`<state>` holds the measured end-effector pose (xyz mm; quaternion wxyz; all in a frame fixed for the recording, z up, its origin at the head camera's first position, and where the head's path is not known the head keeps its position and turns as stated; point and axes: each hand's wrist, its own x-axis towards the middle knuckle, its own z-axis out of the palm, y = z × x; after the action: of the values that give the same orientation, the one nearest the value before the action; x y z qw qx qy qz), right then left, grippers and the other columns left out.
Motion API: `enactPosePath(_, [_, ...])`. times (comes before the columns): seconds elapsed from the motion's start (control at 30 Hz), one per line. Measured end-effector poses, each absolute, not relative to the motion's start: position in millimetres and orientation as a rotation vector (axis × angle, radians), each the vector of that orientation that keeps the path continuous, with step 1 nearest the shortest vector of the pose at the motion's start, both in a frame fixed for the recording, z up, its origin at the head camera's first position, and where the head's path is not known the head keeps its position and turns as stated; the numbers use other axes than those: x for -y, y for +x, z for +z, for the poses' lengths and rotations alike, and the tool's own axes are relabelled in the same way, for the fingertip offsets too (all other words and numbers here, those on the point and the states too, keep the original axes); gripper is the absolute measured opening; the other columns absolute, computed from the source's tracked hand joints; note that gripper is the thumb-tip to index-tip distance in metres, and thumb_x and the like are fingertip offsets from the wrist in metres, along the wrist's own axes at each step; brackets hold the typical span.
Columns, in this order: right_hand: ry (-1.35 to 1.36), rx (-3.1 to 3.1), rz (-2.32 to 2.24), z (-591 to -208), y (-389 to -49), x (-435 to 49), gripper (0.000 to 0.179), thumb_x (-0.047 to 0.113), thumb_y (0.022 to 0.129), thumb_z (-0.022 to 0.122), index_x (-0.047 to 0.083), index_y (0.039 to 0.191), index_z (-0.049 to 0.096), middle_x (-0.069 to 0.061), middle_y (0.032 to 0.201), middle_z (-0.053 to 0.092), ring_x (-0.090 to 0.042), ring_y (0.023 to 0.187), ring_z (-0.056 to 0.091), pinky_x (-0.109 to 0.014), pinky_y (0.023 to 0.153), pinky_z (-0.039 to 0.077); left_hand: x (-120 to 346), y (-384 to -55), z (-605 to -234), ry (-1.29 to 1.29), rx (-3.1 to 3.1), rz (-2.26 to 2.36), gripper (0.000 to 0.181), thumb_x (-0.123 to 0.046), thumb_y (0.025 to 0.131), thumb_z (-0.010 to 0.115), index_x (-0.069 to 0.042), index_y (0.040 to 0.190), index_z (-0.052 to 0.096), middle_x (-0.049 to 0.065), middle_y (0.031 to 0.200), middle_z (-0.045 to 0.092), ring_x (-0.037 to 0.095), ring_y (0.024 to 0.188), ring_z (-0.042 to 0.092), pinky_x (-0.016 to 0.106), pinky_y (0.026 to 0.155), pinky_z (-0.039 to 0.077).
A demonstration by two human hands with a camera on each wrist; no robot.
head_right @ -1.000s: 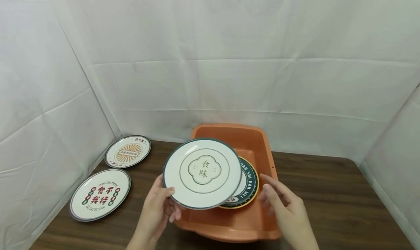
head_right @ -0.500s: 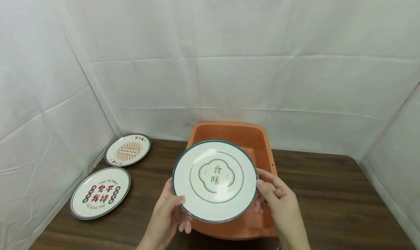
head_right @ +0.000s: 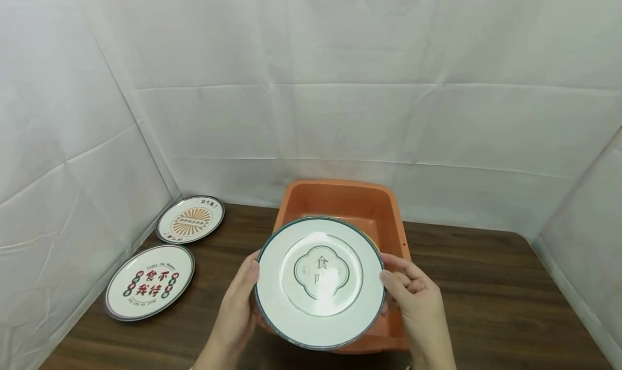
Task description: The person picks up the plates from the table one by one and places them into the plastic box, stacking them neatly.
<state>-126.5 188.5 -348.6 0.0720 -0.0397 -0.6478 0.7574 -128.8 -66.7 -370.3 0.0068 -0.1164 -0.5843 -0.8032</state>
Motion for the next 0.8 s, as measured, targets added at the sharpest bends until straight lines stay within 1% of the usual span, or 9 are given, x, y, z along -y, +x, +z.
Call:
enactPosePath(0.07, [-0.134,1.977,2.280,-347.5,-127.1,-187.6,0.018,0.012,0.088,0.065,0.019,0.104,0.069,-0.002,0.074,0.066,-0.012,0.047,0.048,-0.023,0.044,0.043,67.8,-131.9,-370.5,-0.372,1.830,-2.475,0.046,-0.031,0.102,0.033,0.000,0.135,0.036,0.016,0.133,0.041,0.026,0.128,0.027,0.045,0.106,0.015])
enactPosePath(0.2, [-0.145,2.053,2.248,-341.7,-131.1,-187.3,0.024,0.022,0.089,0.064,0.020,0.113,0.065,0.000,0.062,0.055,-0.010,0.046,0.042,-0.022,0.043,0.039,68.5,-141.1,-365.8,-0.417,1.841,-2.395,0.046,-0.030,0.102,0.032,0.001,0.136,0.036,0.017,0.133,0.042,0.026,0.129,0.030,0.045,0.106,0.018])
enactPosePath(0.3, [-0.074,2.084,2.227,-335.0,-137.0,-189.6,0.036,0.027,0.091,0.060,0.012,0.124,0.058,0.000,0.055,0.046,-0.009,0.043,0.038,-0.023,0.041,0.034,65.4,-150.1,-359.3,-0.425,1.847,-2.356,0.047,-0.030,0.102,0.033,0.002,0.136,0.036,0.017,0.134,0.043,0.026,0.128,0.033,0.043,0.106,0.022])
enactPosePath(0.43, [0.085,2.153,2.173,-323.3,-151.7,-192.5,0.051,0.028,0.096,0.051,0.000,0.137,0.040,0.000,0.053,0.047,-0.009,0.040,0.036,-0.027,0.038,0.029,59.6,-167.8,-349.5,-0.403,1.828,-2.336,0.047,-0.032,0.101,0.035,0.001,0.135,0.039,0.016,0.133,0.045,0.023,0.125,0.037,0.040,0.104,0.028])
enactPosePath(0.53, [0.114,2.243,2.094,-316.9,-165.4,-194.0,0.055,0.029,0.098,0.046,-0.003,0.141,0.032,0.000,0.056,0.049,-0.009,0.042,0.038,-0.026,0.038,0.028,52.0,-184.9,-346.0,-0.401,1.812,-2.257,0.045,-0.029,0.102,0.035,0.001,0.134,0.042,0.016,0.132,0.047,0.023,0.123,0.041,0.038,0.102,0.033])
enactPosePath(0.6, [0.071,2.291,2.024,-314.7,-173.6,-193.2,0.053,0.029,0.098,0.044,-0.001,0.141,0.033,0.002,0.057,0.049,-0.008,0.044,0.040,-0.024,0.039,0.031,46.3,-196.4,-346.2,-0.390,1.809,-2.175,0.042,-0.026,0.102,0.036,0.001,0.133,0.045,0.015,0.131,0.049,0.022,0.121,0.045,0.036,0.099,0.037])
enactPosePath(0.7, [-0.011,2.297,1.880,-314.5,-184.0,-189.9,0.048,0.027,0.099,0.043,-0.002,0.137,0.040,0.004,0.058,0.049,-0.007,0.047,0.042,-0.020,0.042,0.036,38.2,-211.8,-348.2,-0.368,1.817,-2.055,0.039,-0.023,0.101,0.037,-0.001,0.131,0.049,0.012,0.129,0.053,0.019,0.118,0.050,0.033,0.094,0.042])
enactPosePath(0.8, [-0.096,2.239,1.764,-316.2,-194.8,-185.7,0.042,0.024,0.098,0.044,-0.002,0.132,0.048,0.006,0.059,0.050,-0.006,0.047,0.042,-0.020,0.043,0.038,31.9,-226.0,-350.7,-0.334,1.822,-1.984,0.036,-0.019,0.101,0.040,-0.001,0.129,0.052,0.010,0.127,0.055,0.017,0.116,0.052,0.032,0.091,0.044])
